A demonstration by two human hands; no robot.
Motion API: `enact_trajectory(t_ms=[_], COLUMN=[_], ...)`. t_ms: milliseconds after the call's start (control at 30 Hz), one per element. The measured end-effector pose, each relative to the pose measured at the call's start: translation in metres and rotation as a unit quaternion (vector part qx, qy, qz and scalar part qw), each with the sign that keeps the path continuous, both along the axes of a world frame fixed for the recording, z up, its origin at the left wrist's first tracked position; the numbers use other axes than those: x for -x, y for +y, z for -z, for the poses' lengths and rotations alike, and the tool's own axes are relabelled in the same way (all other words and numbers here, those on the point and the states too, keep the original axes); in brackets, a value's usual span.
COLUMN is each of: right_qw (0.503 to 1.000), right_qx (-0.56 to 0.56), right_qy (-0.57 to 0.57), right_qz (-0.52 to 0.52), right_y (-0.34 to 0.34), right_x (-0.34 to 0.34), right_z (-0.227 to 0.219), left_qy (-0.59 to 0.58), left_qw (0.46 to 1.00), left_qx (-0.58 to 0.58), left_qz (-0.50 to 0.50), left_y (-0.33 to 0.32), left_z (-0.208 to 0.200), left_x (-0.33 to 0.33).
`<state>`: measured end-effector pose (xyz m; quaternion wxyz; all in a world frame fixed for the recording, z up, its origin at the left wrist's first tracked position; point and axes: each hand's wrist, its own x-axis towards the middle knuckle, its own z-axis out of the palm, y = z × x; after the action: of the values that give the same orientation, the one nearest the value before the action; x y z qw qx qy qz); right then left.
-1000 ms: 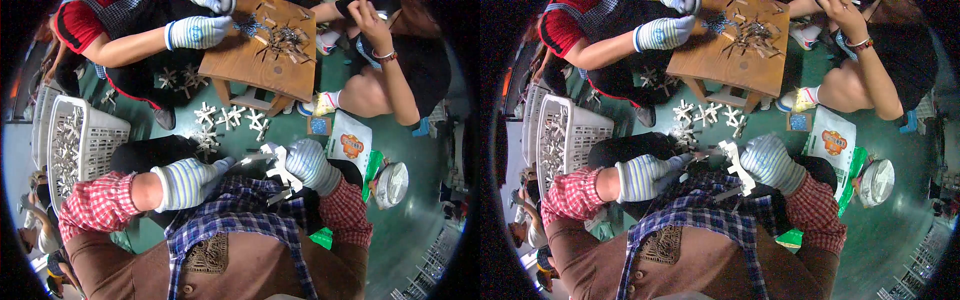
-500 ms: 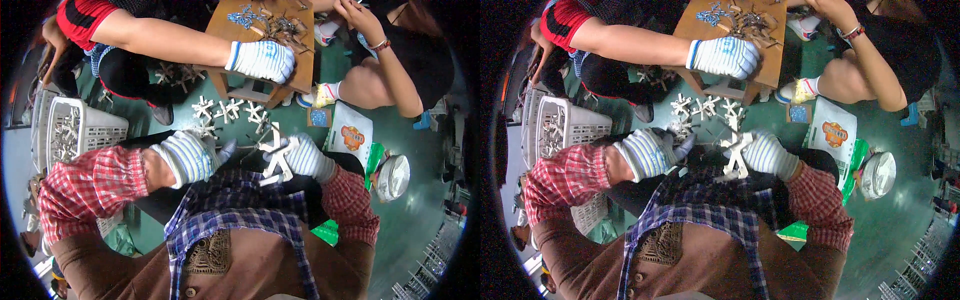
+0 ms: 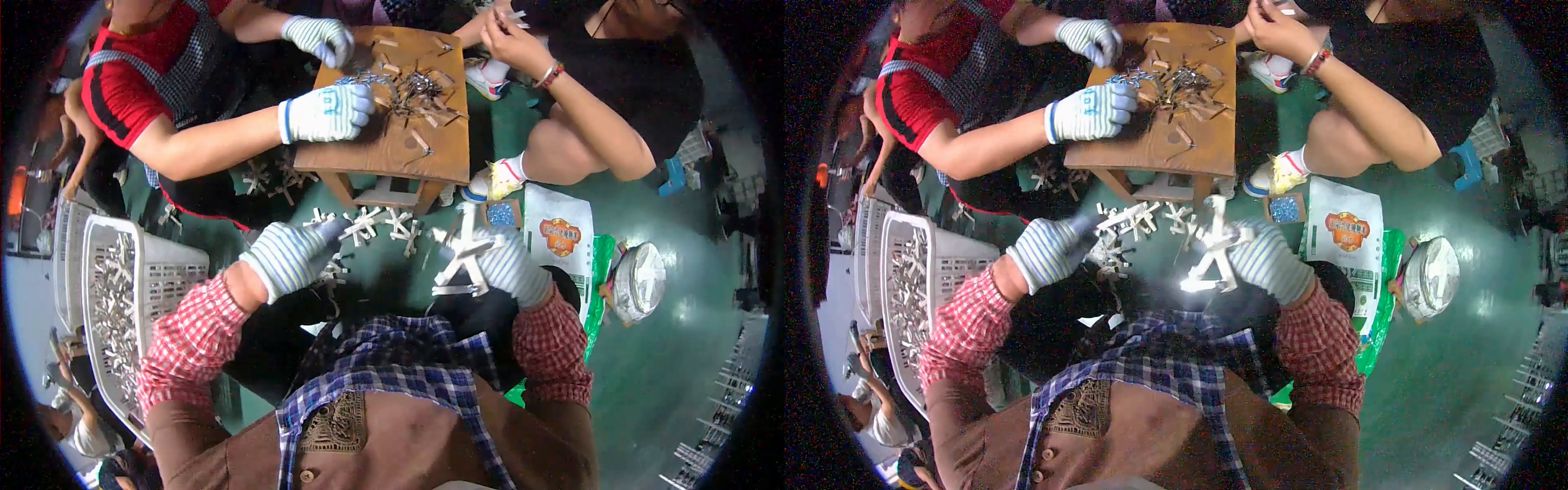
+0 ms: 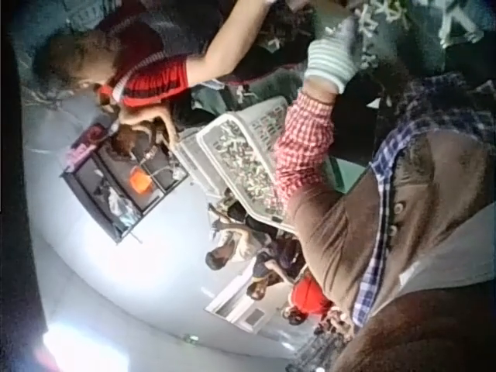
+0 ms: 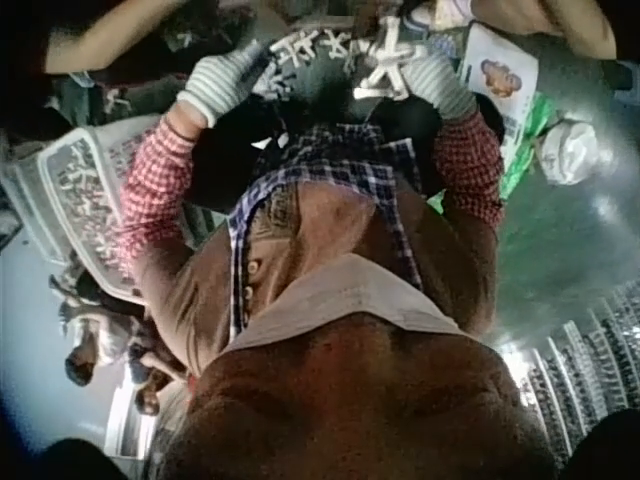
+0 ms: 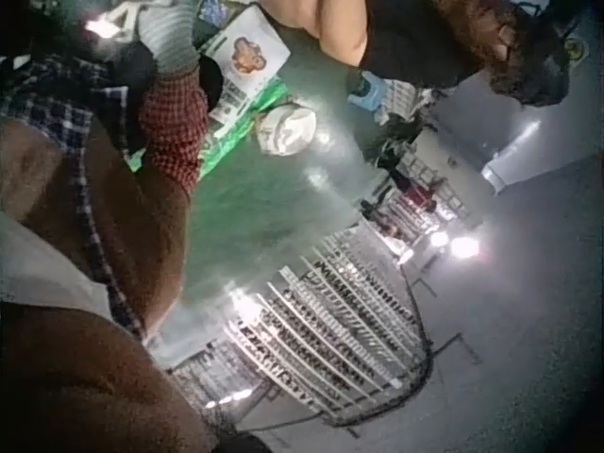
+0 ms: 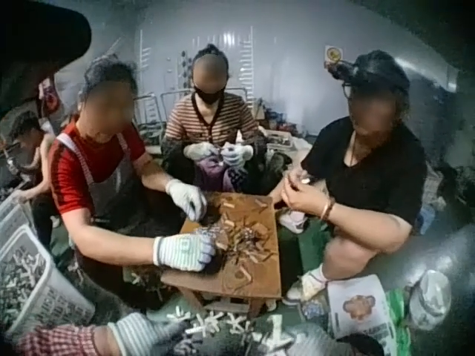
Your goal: Assembling small plastic parts and trimming excess plastic using a tool.
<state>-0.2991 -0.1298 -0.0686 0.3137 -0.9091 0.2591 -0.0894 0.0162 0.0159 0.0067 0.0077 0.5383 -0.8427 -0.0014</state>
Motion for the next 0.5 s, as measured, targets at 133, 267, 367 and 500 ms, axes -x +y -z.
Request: enact_trajectory(t_ms=[133, 267, 367, 500], right_qw=[0.995, 0.978, 0.973, 0.962], right_qx=[-0.043, 0.041, 0.091, 0.17], right_qy=[-0.084, -0.125, -0.151, -0.118], right_qz=[0.037, 0.16, 0.151, 0.18], right_y=[-0.016, -0.031, -0.027, -0.019], right_x=[0.018, 0.037, 0.028, 0.021], right_z=[-0.022, 0.013, -0.008, -0.034], left_qy=[0.374, 0.286, 0.18, 0.129], left_qw=[0.904, 0.952, 0.98, 0.99], left_qx=[-0.026, 0.054, 0.032, -0.003], left_qz=[-0.205, -0.097, -0.08, -0.055], left_y=[-0.047, -0.126, -0.166, -0.182], left_z=[0.007, 0.022, 0.042, 0.043], left_x=[0.016, 0.039, 0.042, 0.046])
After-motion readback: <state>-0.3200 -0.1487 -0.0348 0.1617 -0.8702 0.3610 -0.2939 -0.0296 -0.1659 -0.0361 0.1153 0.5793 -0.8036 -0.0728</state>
